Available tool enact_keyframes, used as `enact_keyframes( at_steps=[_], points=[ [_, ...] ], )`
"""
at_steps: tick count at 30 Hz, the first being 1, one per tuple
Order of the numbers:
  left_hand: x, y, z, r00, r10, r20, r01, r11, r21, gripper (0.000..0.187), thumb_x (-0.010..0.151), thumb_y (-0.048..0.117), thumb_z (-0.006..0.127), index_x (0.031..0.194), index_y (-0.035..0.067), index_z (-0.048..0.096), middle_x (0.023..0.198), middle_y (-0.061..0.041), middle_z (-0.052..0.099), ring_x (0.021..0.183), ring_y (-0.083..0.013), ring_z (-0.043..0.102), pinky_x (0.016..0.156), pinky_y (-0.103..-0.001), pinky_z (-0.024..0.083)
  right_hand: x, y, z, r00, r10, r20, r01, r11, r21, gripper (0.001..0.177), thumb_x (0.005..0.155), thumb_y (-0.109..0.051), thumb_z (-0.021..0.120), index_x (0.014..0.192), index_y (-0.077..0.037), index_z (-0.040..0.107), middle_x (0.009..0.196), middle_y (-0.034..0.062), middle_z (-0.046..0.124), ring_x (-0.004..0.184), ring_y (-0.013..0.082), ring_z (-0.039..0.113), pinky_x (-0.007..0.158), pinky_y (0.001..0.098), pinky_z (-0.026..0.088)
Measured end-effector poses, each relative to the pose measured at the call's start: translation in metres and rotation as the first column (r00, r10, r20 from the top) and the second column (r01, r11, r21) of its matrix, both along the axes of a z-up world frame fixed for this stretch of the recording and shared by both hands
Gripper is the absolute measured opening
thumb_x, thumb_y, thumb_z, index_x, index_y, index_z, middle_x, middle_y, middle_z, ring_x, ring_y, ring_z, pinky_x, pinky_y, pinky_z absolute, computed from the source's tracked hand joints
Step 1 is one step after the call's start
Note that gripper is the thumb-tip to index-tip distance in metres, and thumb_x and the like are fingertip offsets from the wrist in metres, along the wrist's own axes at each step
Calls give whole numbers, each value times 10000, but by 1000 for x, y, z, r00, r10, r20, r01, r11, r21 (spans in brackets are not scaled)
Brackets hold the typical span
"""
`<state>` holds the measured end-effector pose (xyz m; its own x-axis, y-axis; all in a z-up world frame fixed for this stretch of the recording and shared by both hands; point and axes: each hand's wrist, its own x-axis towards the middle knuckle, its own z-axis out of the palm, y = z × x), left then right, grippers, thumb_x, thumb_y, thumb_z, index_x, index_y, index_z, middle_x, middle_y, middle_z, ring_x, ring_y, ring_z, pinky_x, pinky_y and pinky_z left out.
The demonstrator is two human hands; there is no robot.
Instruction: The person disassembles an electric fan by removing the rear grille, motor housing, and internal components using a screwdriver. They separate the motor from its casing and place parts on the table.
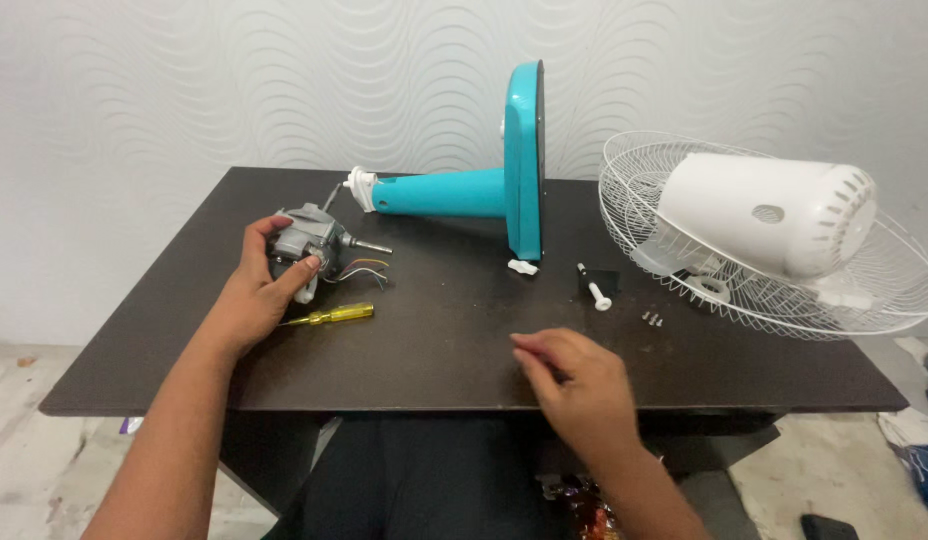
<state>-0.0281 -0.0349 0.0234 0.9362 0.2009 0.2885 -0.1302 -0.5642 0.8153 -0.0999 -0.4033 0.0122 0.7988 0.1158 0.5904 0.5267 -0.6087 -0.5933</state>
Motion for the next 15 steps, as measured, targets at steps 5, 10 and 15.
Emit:
enact_keyframes(
  at_steps=[5,10,15],
  points=[
    [2,-1,1,999,3,36,-4,999,32,715,913,403,665,1490,112,358,1314,-247,606,1243,-328,591,1042,-403,442,-5,-76,-3,960,-258,109,265,962,-61,177,836,-133,747,993,-68,797,980,88,783,881,227,750,772,334,579],
    [7,-1,-1,995,62,-74,-63,998,-1,730,916,409,652,1523,151,339,1362,-270,568,1290,-351,565,1069,-429,422,-15,-108,-31,915,-369,165,399,888,-227,254,900,-196,665,1111,-98,766,1127,88,763,1131,264,705,986,394,517],
    [8,-1,-1,999,29,-32,-29,999,-15,743,909,421,649,1517,129,337,1391,-288,549,1324,-361,539,1080,-434,417,-28,-114,-55,951,-269,156,310,806,-504,487,920,-370,581,1324,-103,624,1399,90,617,1349,306,500,1116,544,313]
  ],
)
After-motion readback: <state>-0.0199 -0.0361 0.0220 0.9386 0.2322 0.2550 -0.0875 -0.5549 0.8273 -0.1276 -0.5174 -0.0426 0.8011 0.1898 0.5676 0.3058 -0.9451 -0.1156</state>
